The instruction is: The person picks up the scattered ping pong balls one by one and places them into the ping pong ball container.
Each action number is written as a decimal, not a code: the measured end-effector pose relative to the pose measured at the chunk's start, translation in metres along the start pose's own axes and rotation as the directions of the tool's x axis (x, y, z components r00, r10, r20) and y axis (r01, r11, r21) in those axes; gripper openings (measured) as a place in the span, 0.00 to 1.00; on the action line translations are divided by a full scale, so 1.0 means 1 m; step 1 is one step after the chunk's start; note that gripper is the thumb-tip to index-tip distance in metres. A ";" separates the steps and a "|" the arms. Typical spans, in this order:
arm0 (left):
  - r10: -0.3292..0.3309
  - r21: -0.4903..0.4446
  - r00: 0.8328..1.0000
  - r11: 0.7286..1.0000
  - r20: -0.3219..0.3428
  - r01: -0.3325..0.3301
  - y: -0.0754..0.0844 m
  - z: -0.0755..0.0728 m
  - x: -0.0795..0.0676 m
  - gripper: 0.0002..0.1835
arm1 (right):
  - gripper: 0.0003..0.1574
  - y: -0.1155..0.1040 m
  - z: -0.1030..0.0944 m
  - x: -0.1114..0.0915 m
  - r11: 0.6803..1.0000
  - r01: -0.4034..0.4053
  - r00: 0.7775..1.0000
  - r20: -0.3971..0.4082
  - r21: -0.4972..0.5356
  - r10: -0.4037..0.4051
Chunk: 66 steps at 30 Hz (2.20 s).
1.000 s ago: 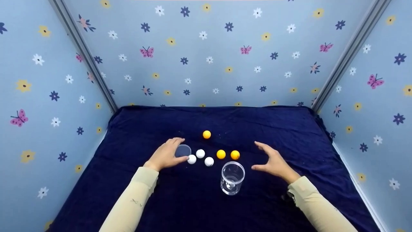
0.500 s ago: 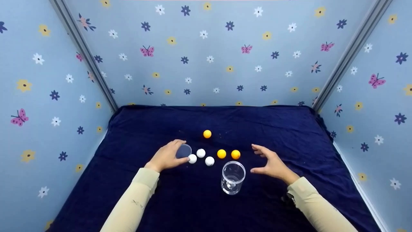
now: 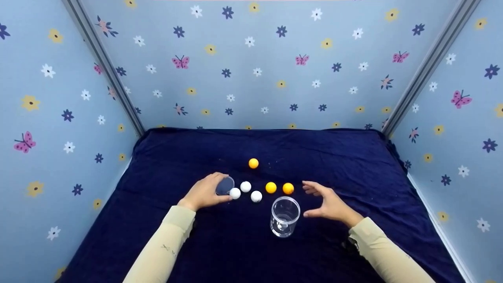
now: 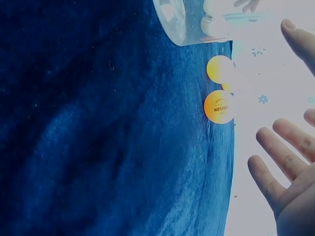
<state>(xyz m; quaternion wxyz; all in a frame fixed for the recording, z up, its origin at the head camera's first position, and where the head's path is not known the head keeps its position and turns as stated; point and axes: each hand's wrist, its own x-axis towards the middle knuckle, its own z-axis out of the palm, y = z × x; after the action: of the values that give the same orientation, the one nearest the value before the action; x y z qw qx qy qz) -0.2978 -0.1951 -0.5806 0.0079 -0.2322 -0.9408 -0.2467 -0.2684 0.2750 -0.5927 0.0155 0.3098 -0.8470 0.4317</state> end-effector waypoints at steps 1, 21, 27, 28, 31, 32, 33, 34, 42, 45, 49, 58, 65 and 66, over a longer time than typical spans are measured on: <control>0.002 0.001 1.000 1.000 0.000 -0.002 0.000 0.000 0.000 0.44 | 0.63 -0.001 0.000 0.000 1.000 0.003 1.000 0.009 0.001 -0.003; 0.071 -0.034 0.997 0.997 -0.019 -0.071 0.002 0.008 0.003 0.36 | 0.62 -0.008 0.017 -0.004 1.000 0.010 0.996 0.089 0.016 -0.012; 0.064 -0.044 0.998 0.997 0.000 -0.064 0.003 0.010 0.004 0.36 | 0.63 -0.011 0.021 -0.005 0.999 0.021 0.996 0.086 0.025 -0.023; 0.063 -0.045 0.998 0.997 0.002 -0.063 0.003 0.010 0.004 0.35 | 0.63 -0.011 0.022 -0.005 0.999 0.017 0.996 0.087 0.029 -0.019; 0.073 -0.044 0.997 0.996 -0.001 -0.073 0.003 0.012 0.005 0.35 | 0.62 -0.011 0.024 -0.005 0.999 0.015 0.996 0.089 0.040 -0.018; 0.076 -0.043 0.997 0.996 -0.004 -0.076 0.004 0.012 0.005 0.35 | 0.62 -0.011 0.025 -0.005 0.999 0.015 0.996 0.090 0.044 -0.019; 0.079 -0.044 0.997 0.996 -0.007 -0.079 0.004 0.013 0.006 0.35 | 0.62 -0.010 0.026 -0.005 0.999 0.016 0.996 0.090 0.049 -0.020; 0.082 -0.046 0.997 0.996 -0.010 -0.082 0.004 0.013 0.006 0.35 | 0.62 -0.009 0.027 -0.005 0.998 0.017 0.996 0.090 0.055 -0.021; 0.081 -0.059 0.997 0.995 -0.009 -0.081 0.004 0.016 0.007 0.34 | 0.62 -0.006 0.035 -0.004 0.995 0.002 0.996 0.087 0.104 -0.011; 0.081 -0.052 0.997 0.995 -0.006 -0.081 0.003 0.018 0.007 0.34 | 0.61 -0.009 0.037 -0.004 0.993 0.009 0.996 0.087 0.121 -0.020; 0.080 -0.062 0.997 0.995 -0.006 -0.080 0.003 0.020 0.008 0.33 | 0.61 -0.016 0.038 -0.004 0.989 0.004 0.996 0.092 0.147 -0.018; 0.062 -0.073 0.998 0.995 0.009 -0.061 0.004 0.024 0.010 0.31 | 0.61 -0.010 0.046 -0.004 0.980 0.002 0.994 0.102 0.197 -0.022; 0.044 -0.076 0.999 0.996 0.024 -0.042 0.005 0.025 0.010 0.32 | 0.62 -0.014 0.050 -0.004 0.976 -0.027 0.993 0.114 0.216 0.002; 0.040 -0.078 0.999 0.996 0.028 -0.038 0.006 0.026 0.010 0.33 | 0.62 -0.014 0.051 -0.004 0.975 -0.033 0.993 0.120 0.220 0.007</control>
<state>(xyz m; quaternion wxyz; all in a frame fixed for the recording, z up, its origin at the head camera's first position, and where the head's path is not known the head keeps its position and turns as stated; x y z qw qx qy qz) -0.3020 -0.1743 -0.5990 -0.0100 -0.2541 -0.9259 -0.2793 -0.2455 0.2329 -0.6151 -0.0737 0.3260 -0.7960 0.5046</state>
